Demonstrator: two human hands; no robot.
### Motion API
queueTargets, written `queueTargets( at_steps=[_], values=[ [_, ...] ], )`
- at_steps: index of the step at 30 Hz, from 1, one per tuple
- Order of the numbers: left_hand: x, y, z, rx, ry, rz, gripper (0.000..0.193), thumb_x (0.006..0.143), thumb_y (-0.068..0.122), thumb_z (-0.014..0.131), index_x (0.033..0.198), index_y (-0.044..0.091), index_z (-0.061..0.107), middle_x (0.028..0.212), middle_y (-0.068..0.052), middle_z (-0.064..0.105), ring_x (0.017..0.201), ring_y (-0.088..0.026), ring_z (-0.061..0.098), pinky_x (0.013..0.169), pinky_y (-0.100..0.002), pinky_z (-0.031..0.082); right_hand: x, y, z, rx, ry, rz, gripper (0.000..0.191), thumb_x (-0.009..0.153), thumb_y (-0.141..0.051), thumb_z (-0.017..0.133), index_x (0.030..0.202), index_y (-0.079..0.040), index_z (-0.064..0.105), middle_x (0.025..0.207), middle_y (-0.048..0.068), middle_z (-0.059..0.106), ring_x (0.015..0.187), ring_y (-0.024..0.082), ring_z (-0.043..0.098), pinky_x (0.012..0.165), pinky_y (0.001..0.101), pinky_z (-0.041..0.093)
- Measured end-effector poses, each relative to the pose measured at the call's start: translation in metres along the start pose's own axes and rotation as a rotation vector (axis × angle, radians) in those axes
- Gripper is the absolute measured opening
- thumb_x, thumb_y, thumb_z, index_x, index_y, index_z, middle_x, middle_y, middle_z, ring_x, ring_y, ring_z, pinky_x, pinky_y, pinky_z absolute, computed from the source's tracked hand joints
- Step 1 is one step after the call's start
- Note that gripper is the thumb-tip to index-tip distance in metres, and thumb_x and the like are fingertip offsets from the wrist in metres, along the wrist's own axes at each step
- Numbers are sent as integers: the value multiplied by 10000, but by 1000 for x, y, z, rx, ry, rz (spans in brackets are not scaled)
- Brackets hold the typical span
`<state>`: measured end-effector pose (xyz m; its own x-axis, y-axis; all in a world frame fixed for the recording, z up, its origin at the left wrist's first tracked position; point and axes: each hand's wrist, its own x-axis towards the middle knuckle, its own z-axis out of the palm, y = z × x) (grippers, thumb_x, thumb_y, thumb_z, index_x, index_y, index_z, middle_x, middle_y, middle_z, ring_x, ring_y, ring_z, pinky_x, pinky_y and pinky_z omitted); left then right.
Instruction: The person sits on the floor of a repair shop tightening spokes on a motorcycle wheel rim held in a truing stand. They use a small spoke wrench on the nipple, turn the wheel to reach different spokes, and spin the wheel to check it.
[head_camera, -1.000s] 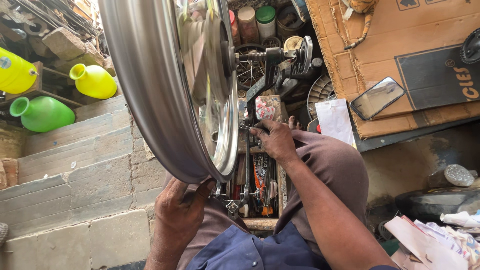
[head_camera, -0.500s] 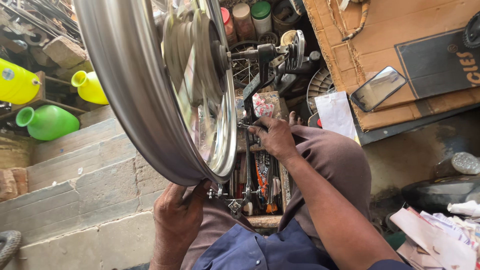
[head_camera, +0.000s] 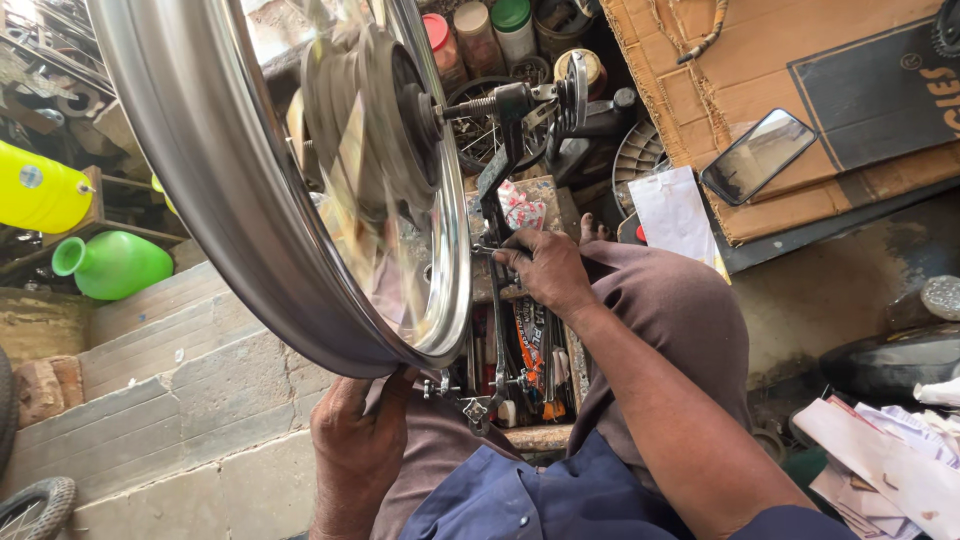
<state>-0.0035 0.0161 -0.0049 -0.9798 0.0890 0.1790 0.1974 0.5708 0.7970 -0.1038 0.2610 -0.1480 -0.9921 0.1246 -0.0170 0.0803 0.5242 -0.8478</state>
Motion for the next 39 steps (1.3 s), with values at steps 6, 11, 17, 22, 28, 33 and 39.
queueTargets(
  at_steps=[6,11,17,22,28,33,39],
  values=[
    [0,-1,1,-50,-10,-3,143,921,11,701,1061,29,720,910,-74,793,805,-147,784,673,-293,625,0,0,1,-36,-13,26,244,866,-297,794,949,-70,765,898,82,792,842,181,770,791,362,599],
    [-1,-2,1,-76,-47,-61,138,937,40,692,1073,41,720,896,-65,800,799,-141,793,667,-290,646,-1,-1,1,22,-33,24,197,884,-266,755,953,-82,754,892,45,800,844,139,778,776,329,617],
    [-2,-2,0,-14,-30,-37,137,923,47,714,1059,42,723,886,-66,796,803,-144,789,676,-292,626,0,-2,1,5,-37,26,208,890,-279,758,950,-80,755,877,50,797,831,145,779,769,331,617],
    [-3,-8,1,-19,-18,0,144,921,45,715,1065,39,724,904,-74,792,815,-147,784,679,-293,624,0,4,2,-15,-25,37,267,883,-329,774,971,-78,775,881,96,791,843,210,779,793,381,588],
    [4,-7,-5,-24,23,76,141,875,18,748,1016,20,732,935,-104,750,812,-189,746,649,-309,604,6,6,5,-10,-11,-57,300,870,-310,793,990,-36,764,901,146,773,820,281,756,778,428,558],
    [13,1,-9,-40,24,186,111,934,35,706,1044,44,713,987,-94,726,869,-201,742,674,-307,621,6,-3,4,-53,-1,-69,282,892,-324,772,1029,-77,781,896,120,787,800,242,774,737,376,580],
    [11,1,-11,17,23,90,141,895,86,761,1026,54,724,917,-73,761,790,-182,747,668,-331,591,8,0,7,-167,-33,4,251,887,-330,754,989,-106,803,832,93,821,804,242,785,1247,587,144]
  ],
)
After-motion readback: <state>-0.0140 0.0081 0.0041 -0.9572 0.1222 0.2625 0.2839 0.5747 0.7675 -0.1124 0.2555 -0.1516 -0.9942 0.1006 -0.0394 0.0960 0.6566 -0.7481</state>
